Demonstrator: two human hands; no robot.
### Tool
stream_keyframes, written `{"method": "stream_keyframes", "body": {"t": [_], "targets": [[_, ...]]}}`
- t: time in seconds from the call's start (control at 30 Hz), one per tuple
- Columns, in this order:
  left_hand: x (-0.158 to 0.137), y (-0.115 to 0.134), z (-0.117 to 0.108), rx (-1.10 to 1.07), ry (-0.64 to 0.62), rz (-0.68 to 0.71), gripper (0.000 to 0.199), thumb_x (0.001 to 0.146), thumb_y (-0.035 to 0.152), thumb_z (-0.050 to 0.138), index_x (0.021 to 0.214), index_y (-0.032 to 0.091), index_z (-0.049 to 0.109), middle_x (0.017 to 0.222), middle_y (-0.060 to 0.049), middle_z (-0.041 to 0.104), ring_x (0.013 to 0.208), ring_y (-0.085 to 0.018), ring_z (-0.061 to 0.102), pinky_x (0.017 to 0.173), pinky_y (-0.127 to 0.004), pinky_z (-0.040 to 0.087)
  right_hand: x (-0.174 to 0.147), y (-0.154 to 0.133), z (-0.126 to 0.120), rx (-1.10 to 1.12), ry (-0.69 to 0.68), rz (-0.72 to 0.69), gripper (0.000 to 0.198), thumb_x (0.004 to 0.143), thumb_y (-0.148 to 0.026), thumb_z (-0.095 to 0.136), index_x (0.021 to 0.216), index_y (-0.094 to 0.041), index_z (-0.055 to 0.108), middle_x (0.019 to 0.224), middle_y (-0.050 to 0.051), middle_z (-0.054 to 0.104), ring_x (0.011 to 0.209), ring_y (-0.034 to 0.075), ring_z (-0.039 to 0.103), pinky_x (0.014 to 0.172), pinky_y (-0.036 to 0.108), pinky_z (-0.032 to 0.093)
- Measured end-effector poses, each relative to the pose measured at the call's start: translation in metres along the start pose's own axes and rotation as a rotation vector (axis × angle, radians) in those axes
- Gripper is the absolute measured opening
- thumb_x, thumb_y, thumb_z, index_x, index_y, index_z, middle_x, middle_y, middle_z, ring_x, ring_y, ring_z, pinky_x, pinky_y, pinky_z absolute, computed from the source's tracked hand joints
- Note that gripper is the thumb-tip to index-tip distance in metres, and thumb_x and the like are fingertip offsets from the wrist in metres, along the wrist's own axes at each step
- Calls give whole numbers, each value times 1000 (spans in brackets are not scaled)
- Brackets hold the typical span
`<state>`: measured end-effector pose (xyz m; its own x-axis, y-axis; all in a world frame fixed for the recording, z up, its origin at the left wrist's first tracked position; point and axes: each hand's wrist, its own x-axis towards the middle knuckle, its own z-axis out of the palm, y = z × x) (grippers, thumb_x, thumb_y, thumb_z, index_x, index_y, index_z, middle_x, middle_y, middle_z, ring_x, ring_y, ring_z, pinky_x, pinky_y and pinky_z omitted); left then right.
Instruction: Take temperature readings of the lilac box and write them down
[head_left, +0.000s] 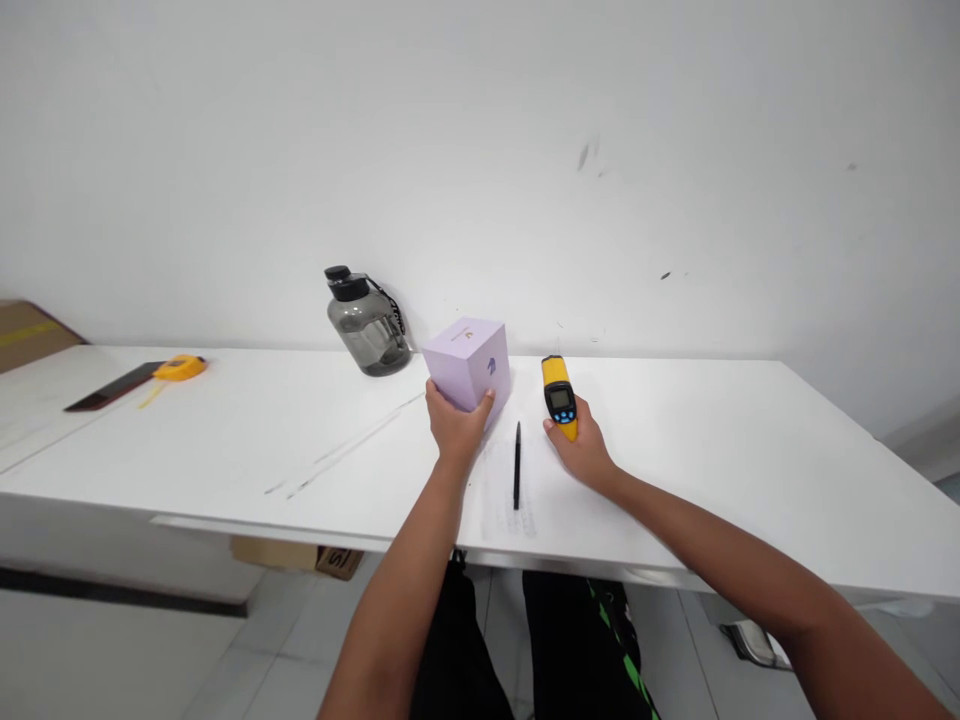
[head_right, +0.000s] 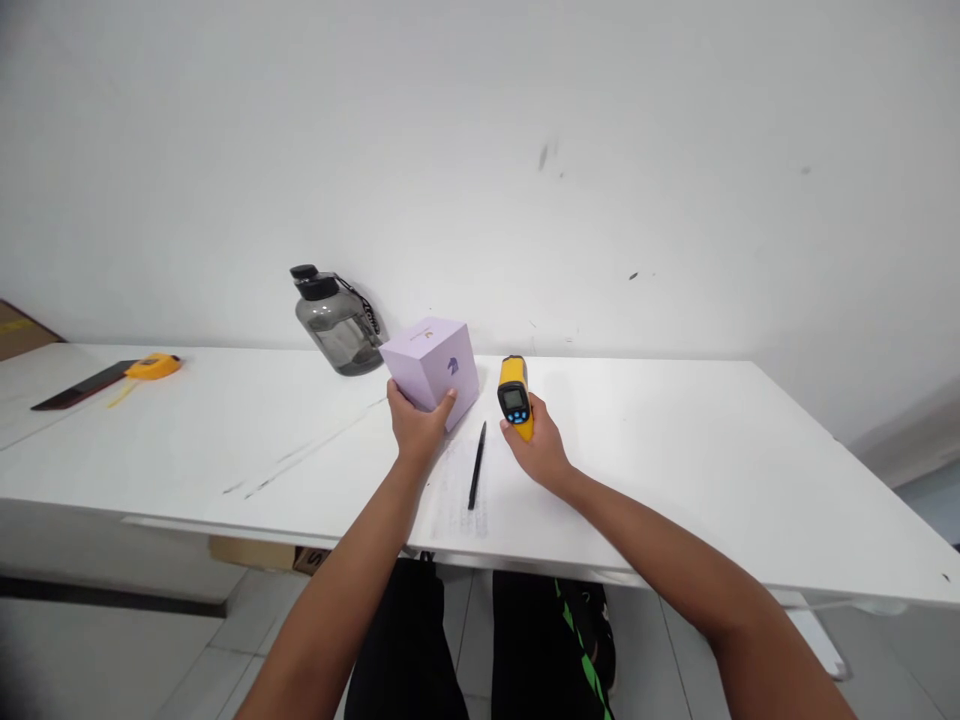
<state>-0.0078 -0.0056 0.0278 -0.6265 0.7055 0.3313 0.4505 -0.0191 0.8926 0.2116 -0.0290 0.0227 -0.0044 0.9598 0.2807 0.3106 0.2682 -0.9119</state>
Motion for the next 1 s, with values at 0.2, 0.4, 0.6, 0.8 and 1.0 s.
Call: {"method": "stream_keyframes", "body": {"t": [0.2,0.4,0.6,0.8,1.0], "targets": [[2,-4,1,-30,-21,-10,113,71,50,95,162,24,32,166,-21,50,155,-38,51,129,-54,43,-1,-2,-1,17,-28,-5,65,85,-58,66,138,-21,57,107,9,76,90,29,70,83,46,59],[1,-4,1,-35,-18,-9,114,71,51,95,162,24,32,168,-21,49,156,-37,51,129,-53,43,-1,-4,-1,26,-36,11,66,84,-57,67,138,-21,57,107,9,76,91,29,70,84,46,60],[1,-7,2,-56,-20,23,113,70,50,95,161,25,33,166,-20,50,154,-37,52,127,-53,44,-1,-2,0,27,-25,-5,65,84,-56,68,138,-21,57,111,10,77,95,30,71,87,48,60],[1,-7,2,-57,-34,13,116,70,49,95,163,22,30,167,-22,48,156,-37,50,129,-53,42,-1,-2,0,6,-26,-5,65,85,-56,68,139,-21,57,112,11,77,95,30,71,86,48,60],[3,-12,6,-87,-37,22,117,72,49,95,164,24,28,169,-22,45,158,-35,48,131,-50,41,-1,-2,0,-1,-29,-16,65,85,-56,67,139,-21,58,111,10,77,94,30,71,86,48,60]]}}
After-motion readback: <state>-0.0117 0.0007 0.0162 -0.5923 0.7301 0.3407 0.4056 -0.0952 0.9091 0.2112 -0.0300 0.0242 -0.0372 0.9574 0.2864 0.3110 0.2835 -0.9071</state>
